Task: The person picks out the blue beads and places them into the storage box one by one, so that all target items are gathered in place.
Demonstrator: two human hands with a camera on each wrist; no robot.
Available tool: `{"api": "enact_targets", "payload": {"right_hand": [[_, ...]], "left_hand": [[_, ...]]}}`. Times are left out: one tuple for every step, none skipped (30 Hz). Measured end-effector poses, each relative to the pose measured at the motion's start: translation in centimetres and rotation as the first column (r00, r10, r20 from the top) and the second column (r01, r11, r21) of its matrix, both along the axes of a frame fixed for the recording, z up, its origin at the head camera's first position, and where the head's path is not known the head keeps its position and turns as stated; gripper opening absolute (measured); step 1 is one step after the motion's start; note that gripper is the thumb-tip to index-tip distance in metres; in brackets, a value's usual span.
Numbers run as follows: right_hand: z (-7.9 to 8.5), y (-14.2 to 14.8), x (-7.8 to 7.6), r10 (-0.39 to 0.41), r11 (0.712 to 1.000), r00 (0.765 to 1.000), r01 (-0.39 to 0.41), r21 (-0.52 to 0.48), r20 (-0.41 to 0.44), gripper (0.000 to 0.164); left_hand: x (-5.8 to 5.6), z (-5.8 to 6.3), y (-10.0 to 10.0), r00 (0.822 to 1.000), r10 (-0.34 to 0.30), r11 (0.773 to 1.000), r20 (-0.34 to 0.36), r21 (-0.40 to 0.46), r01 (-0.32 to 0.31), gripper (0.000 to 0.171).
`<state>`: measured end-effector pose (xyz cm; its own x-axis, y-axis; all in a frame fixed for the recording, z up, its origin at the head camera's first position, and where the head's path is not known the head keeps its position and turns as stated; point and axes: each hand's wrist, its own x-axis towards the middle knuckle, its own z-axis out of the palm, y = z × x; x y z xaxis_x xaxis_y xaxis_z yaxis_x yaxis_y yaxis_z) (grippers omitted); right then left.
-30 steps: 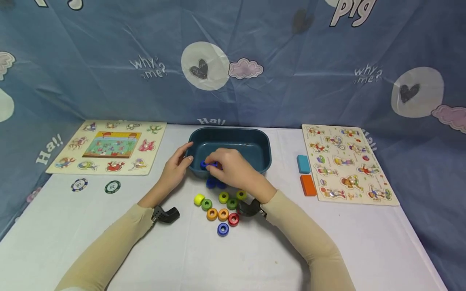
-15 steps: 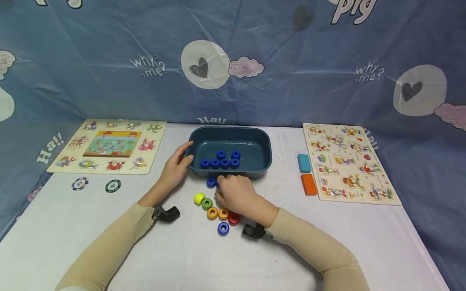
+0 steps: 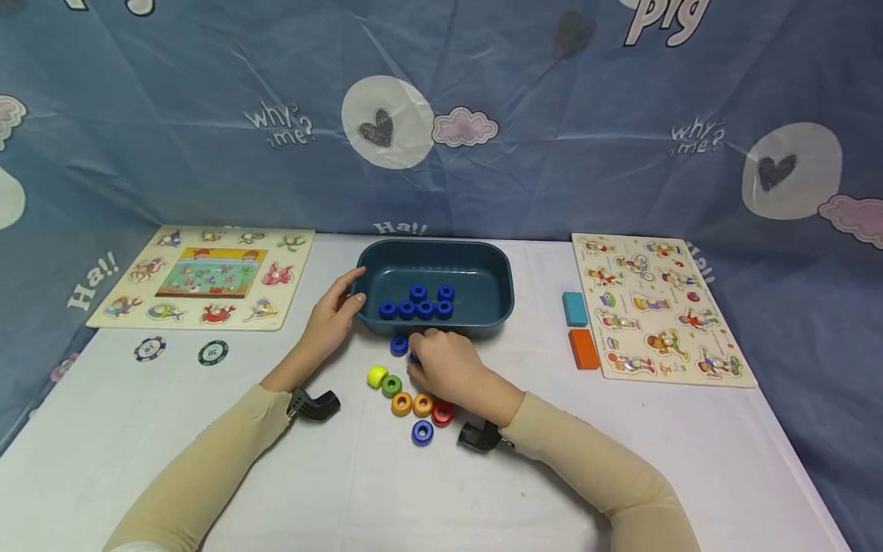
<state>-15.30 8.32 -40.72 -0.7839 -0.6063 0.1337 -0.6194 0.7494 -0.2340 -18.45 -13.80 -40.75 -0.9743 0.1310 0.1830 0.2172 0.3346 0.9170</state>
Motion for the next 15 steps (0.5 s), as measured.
{"api": "enact_targets", "payload": {"right_hand": [[0.0, 0.0, 0.0, 0.0, 1.0, 1.0, 0.0, 0.0, 0.003, 0.015], [0.0, 0.0, -0.1, 0.002, 1.0, 1.0, -0.002, -0.001, 0.006, 0.015], [0.0, 0.0, -0.1, 0.006, 1.0, 1.0, -0.006, -0.001, 0.005, 0.015], [0.1, 0.0, -0.1, 0.012, 1.0, 1.0, -0.012, 0.0, 0.0, 0.015], [0.1, 0.1, -0.1, 0.021, 1.0, 1.0, -0.021, -0.002, -0.006, 0.016], [0.4, 0.2, 0.0, 0.034, 0.999, 0.999, -0.034, -0.013, -0.011, 0.016], [0.7, 0.3, 0.0, 0.05, 0.998, 0.999, -0.05, -0.031, -0.015, 0.017], [1.3, 0.4, -0.1, 0.067, 0.996, 0.998, -0.068, -0.054, -0.021, 0.016], [2.0, 0.6, -0.1, 0.083, 0.993, 0.996, -0.085, -0.082, -0.031, 0.016], [2.8, 0.8, -0.3, 0.094, 0.989, 0.995, -0.098, -0.112, -0.04, 0.016], [3.8, 1.0, -0.6, 0.099, 0.984, 0.994, -0.105, -0.147, -0.047, 0.016], [4.7, 1.2, -0.9, 0.097, 0.977, 0.994, -0.105, -0.185, -0.054, 0.016], [5.6, 1.5, -1.5, 0.085, 0.972, 0.995, -0.096, -0.215, -0.06, 0.016], [6.4, 1.7, -2.2, 0.064, 0.967, 0.996, -0.077, -0.242, -0.062, 0.016], [6.9, 2.0, -3.0, 0.033, 0.964, 0.998, -0.048, -0.261, -0.061, 0.017]], "left_hand": [[0.0, 0.0, 0.0, 1.0, -0.001, 1.0, -0.001, 0.0, 0.001, 0.048], [0.0, 0.0, 0.0, 1.0, -0.002, 1.0, -0.004, 0.001, 0.002, 0.048], [0.0, 0.0, 0.0, 1.0, -0.002, 1.0, -0.007, 0.002, 0.002, 0.048], [0.0, 0.0, 0.0, 1.0, -0.003, 1.0, -0.008, 0.001, 0.003, 0.048], [0.0, 0.0, 0.0, 1.0, -0.004, 1.0, -0.009, 0.002, 0.004, 0.048], [-0.1, -0.1, 0.0, 1.0, -0.004, 1.0, -0.01, 0.002, 0.004, 0.048], [0.0, -0.1, 0.0, 1.0, -0.004, 1.0, -0.008, 0.0, 0.004, 0.048], [0.0, -0.1, 0.0, 1.0, -0.003, 1.0, -0.008, -0.001, 0.003, 0.048], [0.0, -0.1, 0.0, 1.0, -0.001, 1.0, -0.006, -0.003, 0.001, 0.048], [0.0, -0.2, 0.0, 1.0, 0.0, 1.0, -0.006, -0.006, 0.0, 0.048], [0.0, -0.2, 0.0, 1.0, 0.001, 1.0, -0.006, -0.007, -0.001, 0.048], [0.0, -0.2, 0.0, 1.0, 0.003, 1.0, -0.006, -0.008, -0.003, 0.048], [0.0, -0.2, 0.0, 1.0, 0.005, 1.0, -0.008, -0.008, -0.005, 0.048], [0.0, -0.2, 0.0, 1.0, 0.007, 1.0, -0.01, -0.005, -0.007, 0.047], [0.0, -0.2, 0.0, 1.0, 0.008, 1.0, -0.011, 0.0, -0.008, 0.047]]}}
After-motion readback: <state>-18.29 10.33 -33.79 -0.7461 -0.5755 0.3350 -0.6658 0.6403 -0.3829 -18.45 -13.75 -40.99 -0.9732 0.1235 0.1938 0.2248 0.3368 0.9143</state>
